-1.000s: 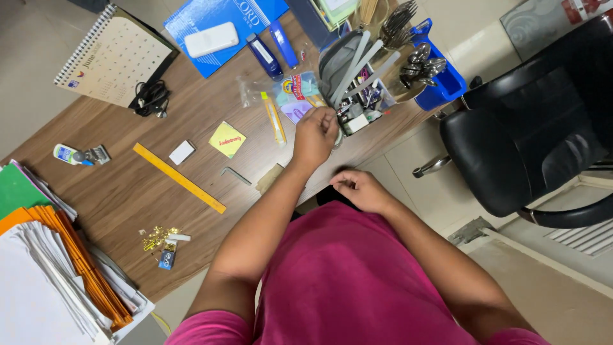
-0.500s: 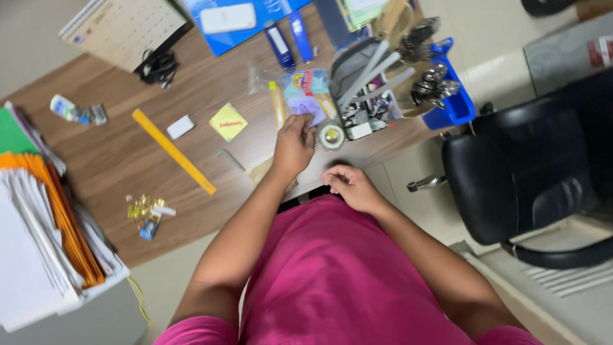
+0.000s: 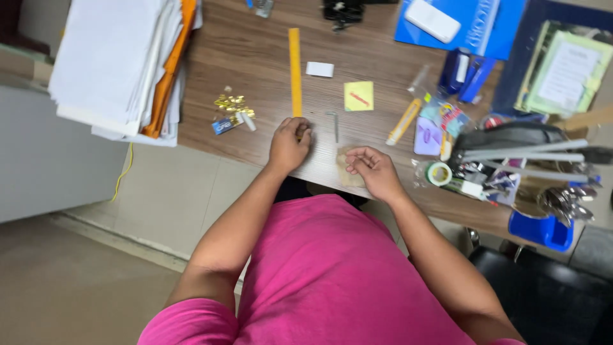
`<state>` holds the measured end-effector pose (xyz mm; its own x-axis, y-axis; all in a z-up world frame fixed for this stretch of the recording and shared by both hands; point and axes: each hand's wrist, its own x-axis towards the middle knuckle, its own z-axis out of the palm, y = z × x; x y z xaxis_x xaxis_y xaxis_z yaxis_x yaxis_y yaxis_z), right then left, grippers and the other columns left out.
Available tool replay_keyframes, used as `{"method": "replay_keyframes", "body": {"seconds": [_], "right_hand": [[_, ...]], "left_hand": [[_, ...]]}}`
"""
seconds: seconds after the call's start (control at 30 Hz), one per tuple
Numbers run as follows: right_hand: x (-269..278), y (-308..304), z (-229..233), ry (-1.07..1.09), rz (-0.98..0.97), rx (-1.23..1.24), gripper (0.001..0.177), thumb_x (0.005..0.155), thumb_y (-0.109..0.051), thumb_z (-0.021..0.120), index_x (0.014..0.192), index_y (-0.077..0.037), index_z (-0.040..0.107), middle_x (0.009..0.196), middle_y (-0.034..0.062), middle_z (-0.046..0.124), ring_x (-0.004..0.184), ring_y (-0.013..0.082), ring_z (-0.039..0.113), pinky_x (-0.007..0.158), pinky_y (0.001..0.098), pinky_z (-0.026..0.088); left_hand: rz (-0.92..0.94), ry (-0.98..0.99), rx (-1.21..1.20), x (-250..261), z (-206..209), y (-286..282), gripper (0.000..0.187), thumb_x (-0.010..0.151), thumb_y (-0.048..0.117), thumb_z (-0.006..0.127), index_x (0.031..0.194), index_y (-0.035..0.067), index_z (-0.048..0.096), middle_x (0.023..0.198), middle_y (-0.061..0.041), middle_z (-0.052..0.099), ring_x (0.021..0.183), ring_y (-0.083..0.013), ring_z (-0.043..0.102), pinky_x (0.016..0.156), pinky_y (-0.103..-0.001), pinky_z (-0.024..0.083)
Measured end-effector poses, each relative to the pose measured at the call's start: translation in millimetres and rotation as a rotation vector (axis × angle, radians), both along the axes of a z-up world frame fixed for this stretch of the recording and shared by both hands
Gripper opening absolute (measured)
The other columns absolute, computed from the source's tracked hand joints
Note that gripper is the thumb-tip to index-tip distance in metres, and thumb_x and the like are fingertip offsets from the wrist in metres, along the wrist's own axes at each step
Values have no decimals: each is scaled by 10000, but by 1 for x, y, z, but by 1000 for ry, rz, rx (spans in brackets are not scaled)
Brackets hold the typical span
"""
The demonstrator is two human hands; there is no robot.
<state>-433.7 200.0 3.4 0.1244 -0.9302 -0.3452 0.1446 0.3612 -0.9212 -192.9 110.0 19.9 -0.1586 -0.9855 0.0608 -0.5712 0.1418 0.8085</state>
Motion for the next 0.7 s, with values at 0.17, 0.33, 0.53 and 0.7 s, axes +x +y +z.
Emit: {"method": "replay_keyframes", "body": {"seconds": [0.17,0.33,0.53,0.7], "right_hand": [[41,-40,-22,53,76,3,212,976,3,596,1176,36,657,1007,59,707,863,109,676,790,264,566],[106,-85,-33,339,127,-125,255,927,4,647,1177,43,674,1006,80,710,854,126,678,769,280,565],[210,-140,-20,702,221,-227,355,873,-40,716,1225,-10,684,1138,145,675,885,218,706,825,315,583],[268,-179,-23,819,215,-525,509,827,-5,723,1331,-14,648,1281,190,629,1174,376,593,1026,422,477]], "left_hand": [[144,-22,-7,100,-28,-16,141,888,49,686,1022,14,707,938,-136,697,792,-262,713,753,-369,579],[211,-72,-22,181,-33,-57,134,907,46,649,1021,20,715,930,-155,706,807,-293,712,769,-396,569],[71,-251,-153,238,-45,-111,157,869,52,660,1010,30,724,1020,-190,675,1034,-390,621,925,-464,508],[-171,-304,-17,251,-41,-126,289,851,62,654,1123,101,743,1147,-139,645,1154,-348,587,954,-454,511]]}}
